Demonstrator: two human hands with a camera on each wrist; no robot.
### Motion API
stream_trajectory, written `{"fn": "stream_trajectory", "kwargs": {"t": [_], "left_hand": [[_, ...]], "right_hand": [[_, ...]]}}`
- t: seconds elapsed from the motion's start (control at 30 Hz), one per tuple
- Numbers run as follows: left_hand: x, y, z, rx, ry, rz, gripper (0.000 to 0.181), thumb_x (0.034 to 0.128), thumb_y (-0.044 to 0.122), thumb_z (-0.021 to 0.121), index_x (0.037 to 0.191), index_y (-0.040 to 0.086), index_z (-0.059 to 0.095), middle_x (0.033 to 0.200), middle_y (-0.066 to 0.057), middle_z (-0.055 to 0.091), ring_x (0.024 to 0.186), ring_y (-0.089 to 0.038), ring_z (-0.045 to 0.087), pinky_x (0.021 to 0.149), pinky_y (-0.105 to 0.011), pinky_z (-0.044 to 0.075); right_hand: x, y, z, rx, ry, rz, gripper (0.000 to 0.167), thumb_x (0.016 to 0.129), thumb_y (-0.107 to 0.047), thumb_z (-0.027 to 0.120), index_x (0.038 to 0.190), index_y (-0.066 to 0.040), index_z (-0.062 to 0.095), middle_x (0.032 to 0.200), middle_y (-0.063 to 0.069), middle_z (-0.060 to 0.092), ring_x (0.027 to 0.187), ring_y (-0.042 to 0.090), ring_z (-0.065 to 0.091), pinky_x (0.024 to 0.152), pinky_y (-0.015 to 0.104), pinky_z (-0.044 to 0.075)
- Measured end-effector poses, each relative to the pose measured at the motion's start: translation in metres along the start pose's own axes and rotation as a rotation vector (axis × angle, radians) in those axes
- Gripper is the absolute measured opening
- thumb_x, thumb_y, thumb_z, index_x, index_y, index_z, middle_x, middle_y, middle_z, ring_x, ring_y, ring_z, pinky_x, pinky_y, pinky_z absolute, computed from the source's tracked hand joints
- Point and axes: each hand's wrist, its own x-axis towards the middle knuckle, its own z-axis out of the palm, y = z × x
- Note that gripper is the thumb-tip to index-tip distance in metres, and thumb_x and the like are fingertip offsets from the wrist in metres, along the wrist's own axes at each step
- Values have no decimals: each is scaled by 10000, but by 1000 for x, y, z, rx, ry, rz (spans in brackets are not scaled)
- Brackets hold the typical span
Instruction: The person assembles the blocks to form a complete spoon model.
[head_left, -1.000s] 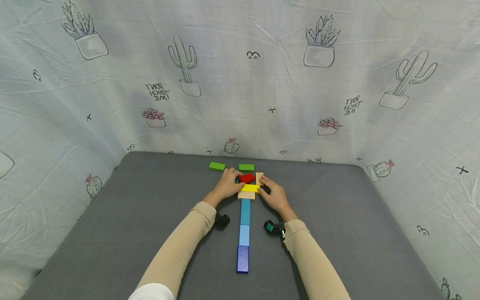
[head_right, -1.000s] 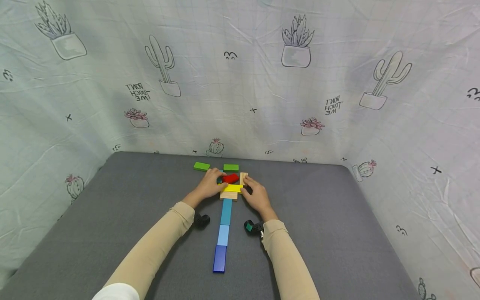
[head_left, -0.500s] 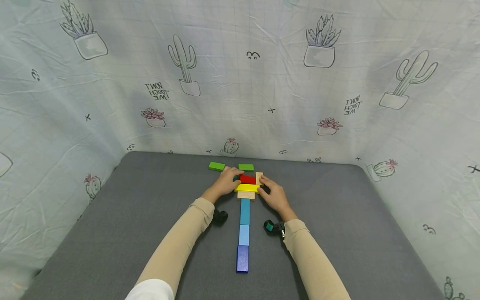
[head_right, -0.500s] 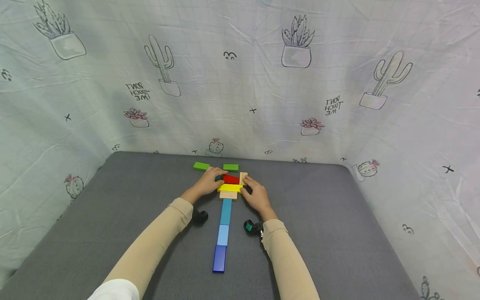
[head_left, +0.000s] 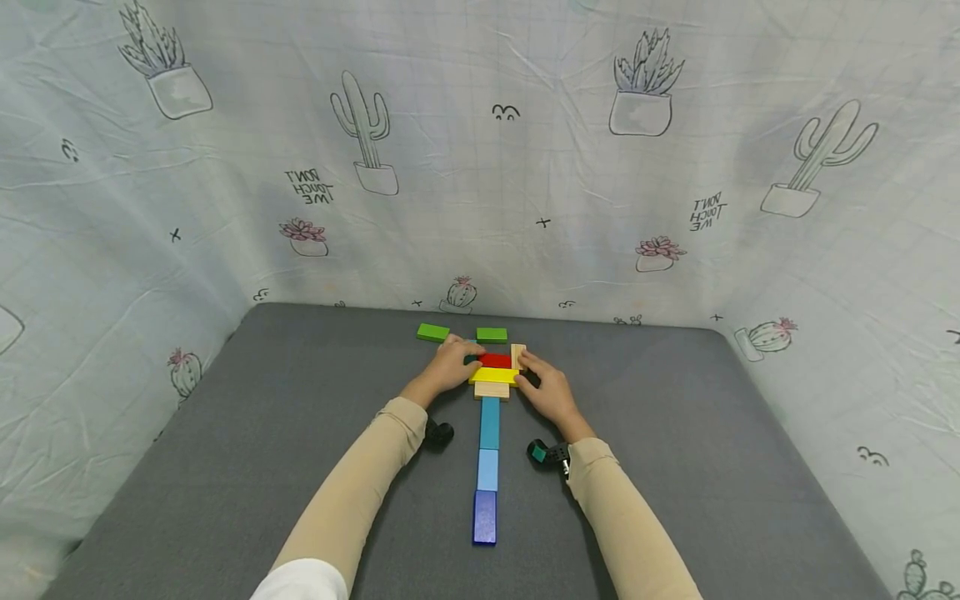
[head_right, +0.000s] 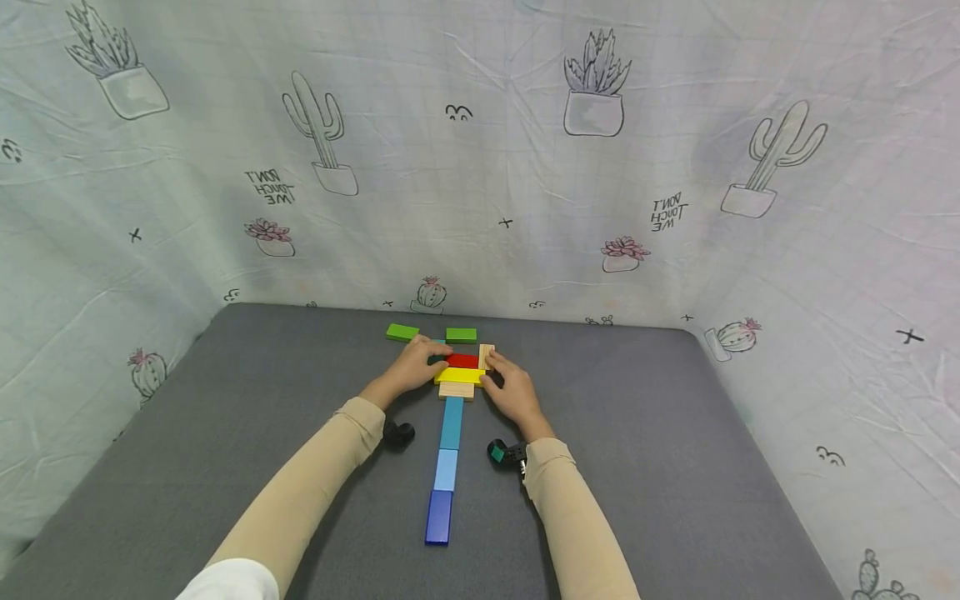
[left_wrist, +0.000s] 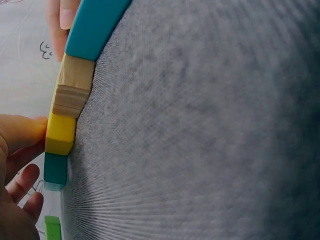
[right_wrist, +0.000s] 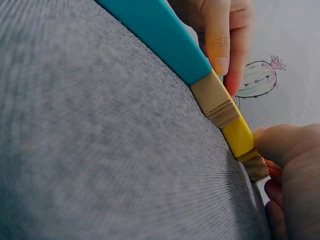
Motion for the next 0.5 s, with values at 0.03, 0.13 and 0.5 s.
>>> {"fn": "stream_trajectory", "kwargs": {"t": [0.03, 0.13, 0.5], "left_hand": [[0, 0, 0, -1, -2, 5, 346, 944, 172, 590, 1271, 63, 614, 1328, -66, 585, 1165, -254, 433, 1000, -463, 357], [-2, 0, -1, -15, -4, 11, 375, 942, 174, 592, 1300, 62, 588, 1348, -76, 567, 1185, -262, 433, 1020, -469, 349], [-17, -9, -6, -36, 29, 33, 493, 934, 232, 608, 1378, 49, 499, 1465, -96, 438, 1380, -294, 342, 1139, -553, 229]], "right_hand": [[0, 0, 0, -1, 2, -1, 481, 934, -277, 598, 1364, -75, 524, 1448, 55, 466, 1339, 294, 425, 1106, 497, 334], [0, 0, 0, -9, 6, -11, 479, 933, -268, 599, 1362, -68, 526, 1443, 69, 471, 1330, 305, 435, 1097, 506, 343], [-2, 2, -1, -17, 5, -24, 477, 940, -287, 591, 1362, -73, 527, 1442, 65, 472, 1331, 307, 431, 1089, 507, 353]]}}
